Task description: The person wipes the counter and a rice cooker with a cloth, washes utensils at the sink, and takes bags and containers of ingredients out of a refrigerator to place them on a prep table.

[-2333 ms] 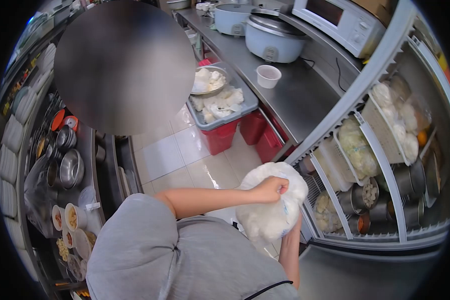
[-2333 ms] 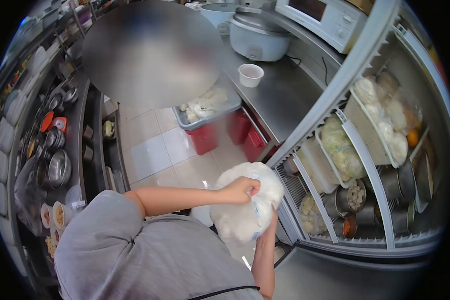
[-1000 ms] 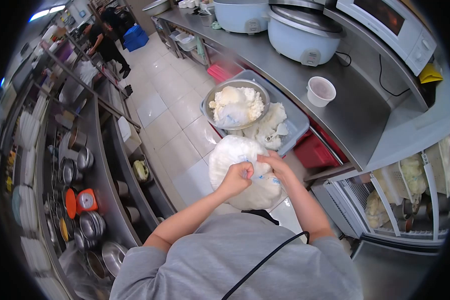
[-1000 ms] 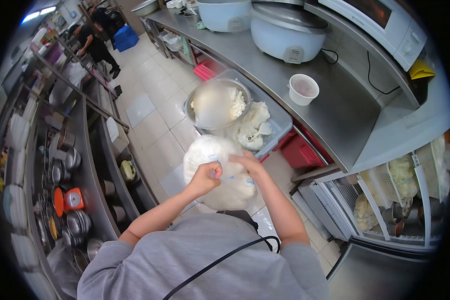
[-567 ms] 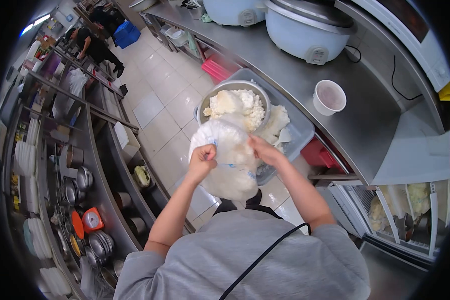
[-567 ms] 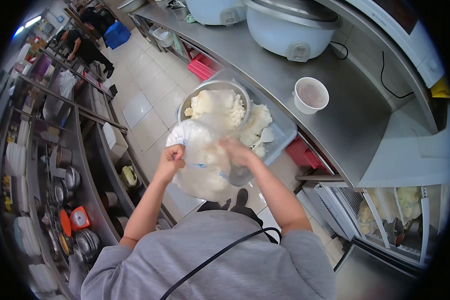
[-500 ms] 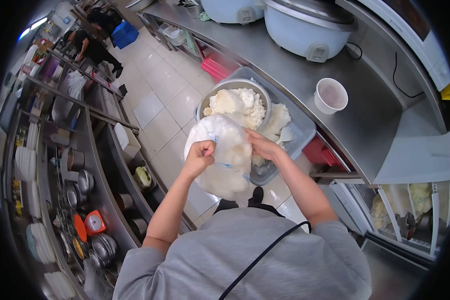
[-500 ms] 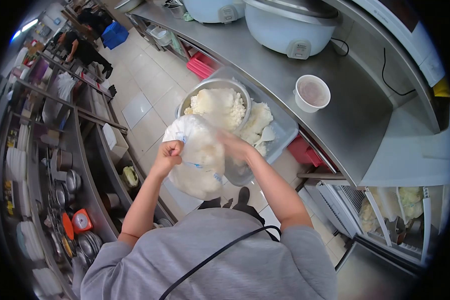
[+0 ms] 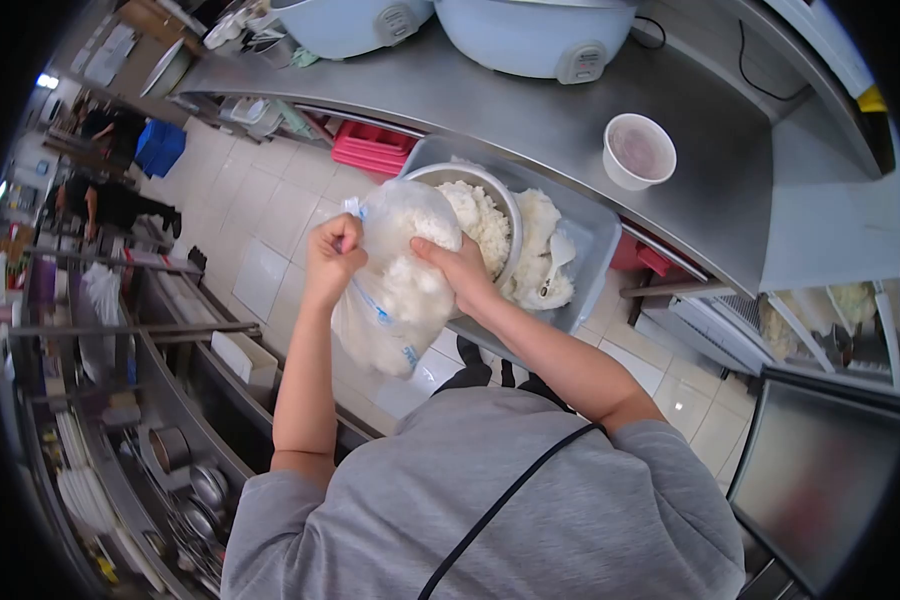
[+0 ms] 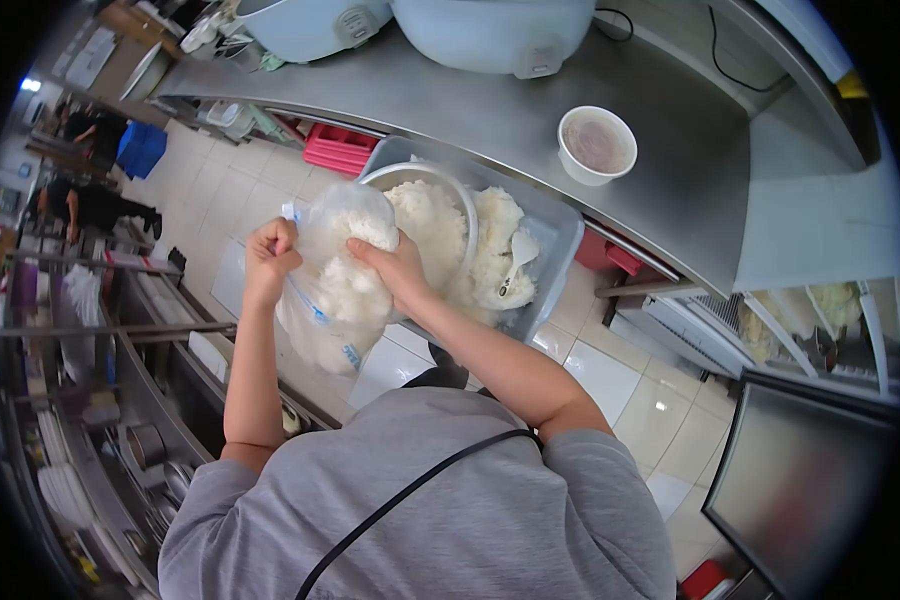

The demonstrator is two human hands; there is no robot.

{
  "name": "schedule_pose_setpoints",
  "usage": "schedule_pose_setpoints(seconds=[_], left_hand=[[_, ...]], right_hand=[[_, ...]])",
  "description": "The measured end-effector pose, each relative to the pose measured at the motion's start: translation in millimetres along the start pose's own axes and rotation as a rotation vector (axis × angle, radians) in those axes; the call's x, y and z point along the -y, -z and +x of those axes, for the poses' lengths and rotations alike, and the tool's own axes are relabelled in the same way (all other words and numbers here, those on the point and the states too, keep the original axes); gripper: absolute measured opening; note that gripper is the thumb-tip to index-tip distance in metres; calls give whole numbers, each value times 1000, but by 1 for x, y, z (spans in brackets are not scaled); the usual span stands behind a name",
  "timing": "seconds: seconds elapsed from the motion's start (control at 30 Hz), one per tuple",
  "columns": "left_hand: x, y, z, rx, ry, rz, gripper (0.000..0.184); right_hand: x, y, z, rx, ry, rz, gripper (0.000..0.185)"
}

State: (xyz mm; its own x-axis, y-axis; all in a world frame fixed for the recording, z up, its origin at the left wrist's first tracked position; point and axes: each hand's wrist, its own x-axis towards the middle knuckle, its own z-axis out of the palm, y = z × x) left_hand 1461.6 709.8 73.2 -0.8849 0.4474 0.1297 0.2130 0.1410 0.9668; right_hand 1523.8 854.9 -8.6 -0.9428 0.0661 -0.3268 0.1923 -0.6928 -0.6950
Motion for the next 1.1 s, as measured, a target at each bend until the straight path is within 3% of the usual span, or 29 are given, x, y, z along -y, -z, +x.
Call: schedule_pose_setpoints(seconds=[0.13, 0.2, 0.27, 0.3, 0.37, 0.4, 0.47, 0.53, 0.6, 0.63, 0.67, 0.7, 0.73, 0.77, 0.83, 0.93, 1.03, 1.1], left_hand=[[40, 21, 54, 155, -21, 47, 22], [93, 16, 77, 181, -201, 374, 19], [174, 19, 83, 492, -214, 499, 38], [187, 16, 79, 520, -218, 491, 38], [201, 10, 68, 623, -47, 867, 48], [178, 9, 80, 749, 173, 880, 48], [192, 21, 78, 773, 61, 811, 43], [193, 33, 84, 778, -60, 748, 39], [180, 43, 92, 656, 126, 435, 28], [173, 45, 96, 662, 121, 434, 28], [167, 45, 98, 538, 102, 504, 25], [162, 44, 101, 414, 79, 569, 23], [159, 42, 105, 426, 68, 561, 23], [157, 39, 109, 326, 47, 558, 23], [149, 28, 114, 248, 6, 534, 23], [121, 1, 109, 191, -143, 510, 19], [94, -33, 92, 261, -217, 556, 19], [86, -61, 79, 308, -241, 531, 19]], right_hand=[[-19, 25, 29, -109, 62, -99, 50], [-25, 55, 26, -203, 40, -268, 56], [-35, 104, 13, -342, 49, -429, 56], [-50, 139, 8, -411, 65, -502, 55], [-56, 181, -36, -512, 37, -395, 44], [-60, 199, -60, -593, 0, -340, 39], [-75, 231, -113, -788, -44, -341, 32], [-105, 265, -165, -998, -72, -313, 30], [-128, 273, -211, -1180, -113, -320, 30], [-143, 278, -229, -1251, -135, -340, 29], [-162, 287, -247, -1301, -163, -400, 28], [-191, 303, -266, -1304, -185, -551, 29], [-211, 312, -280, -1306, -206, -701, 30], [-210, 296, -286, -1316, -373, -895, 32], [-206, 264, -295, -1196, -466, -1177, 29], [-211, 259, -308, -1251, -529, -1249, 11], [-195, 262, -321, -1332, -597, -1238, 10], [-183, 258, -337, -1376, -476, -1175, 9]])
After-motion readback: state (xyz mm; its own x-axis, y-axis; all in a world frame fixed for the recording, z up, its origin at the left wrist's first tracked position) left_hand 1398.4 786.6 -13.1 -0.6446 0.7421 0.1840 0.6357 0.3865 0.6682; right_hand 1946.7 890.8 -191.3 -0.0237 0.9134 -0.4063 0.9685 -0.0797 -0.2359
